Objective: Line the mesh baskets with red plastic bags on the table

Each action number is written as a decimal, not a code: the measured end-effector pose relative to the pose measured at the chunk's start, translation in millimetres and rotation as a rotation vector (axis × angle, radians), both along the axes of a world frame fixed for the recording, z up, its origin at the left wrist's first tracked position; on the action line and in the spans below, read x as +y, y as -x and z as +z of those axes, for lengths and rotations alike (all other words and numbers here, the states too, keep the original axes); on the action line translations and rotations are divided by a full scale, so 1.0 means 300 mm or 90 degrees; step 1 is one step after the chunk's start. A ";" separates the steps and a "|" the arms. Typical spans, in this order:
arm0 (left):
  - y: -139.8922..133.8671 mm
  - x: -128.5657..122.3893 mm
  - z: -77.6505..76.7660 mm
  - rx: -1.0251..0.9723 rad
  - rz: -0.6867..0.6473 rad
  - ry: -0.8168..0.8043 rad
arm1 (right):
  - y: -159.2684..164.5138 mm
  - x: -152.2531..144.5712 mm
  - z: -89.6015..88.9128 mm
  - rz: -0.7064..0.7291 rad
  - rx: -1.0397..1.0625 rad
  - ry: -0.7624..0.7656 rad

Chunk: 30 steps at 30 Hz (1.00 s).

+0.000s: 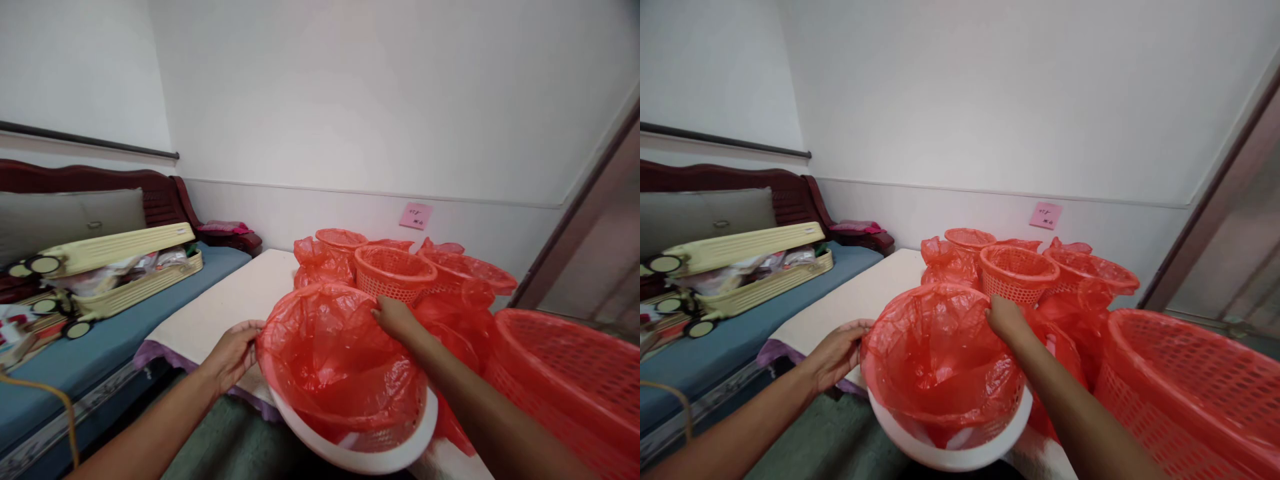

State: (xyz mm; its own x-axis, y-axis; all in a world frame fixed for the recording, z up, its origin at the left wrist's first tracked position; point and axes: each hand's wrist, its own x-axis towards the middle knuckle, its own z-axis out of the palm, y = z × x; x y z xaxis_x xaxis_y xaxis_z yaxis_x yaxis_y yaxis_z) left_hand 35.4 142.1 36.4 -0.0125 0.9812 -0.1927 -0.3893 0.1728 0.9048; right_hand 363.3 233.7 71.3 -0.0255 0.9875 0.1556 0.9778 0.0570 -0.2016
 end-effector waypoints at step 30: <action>0.032 0.014 0.072 -0.139 -0.004 0.056 | 0.010 0.130 -0.011 -0.093 0.190 0.126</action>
State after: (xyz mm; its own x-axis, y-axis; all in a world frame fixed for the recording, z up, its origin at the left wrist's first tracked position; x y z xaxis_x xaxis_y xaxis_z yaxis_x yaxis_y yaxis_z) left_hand 25.9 146.4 58.1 0.0449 0.9604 -0.2748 -0.5732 0.2501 0.7803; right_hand 360.2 272.8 68.0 0.1349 0.9891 -0.0586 0.8695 -0.1465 -0.4718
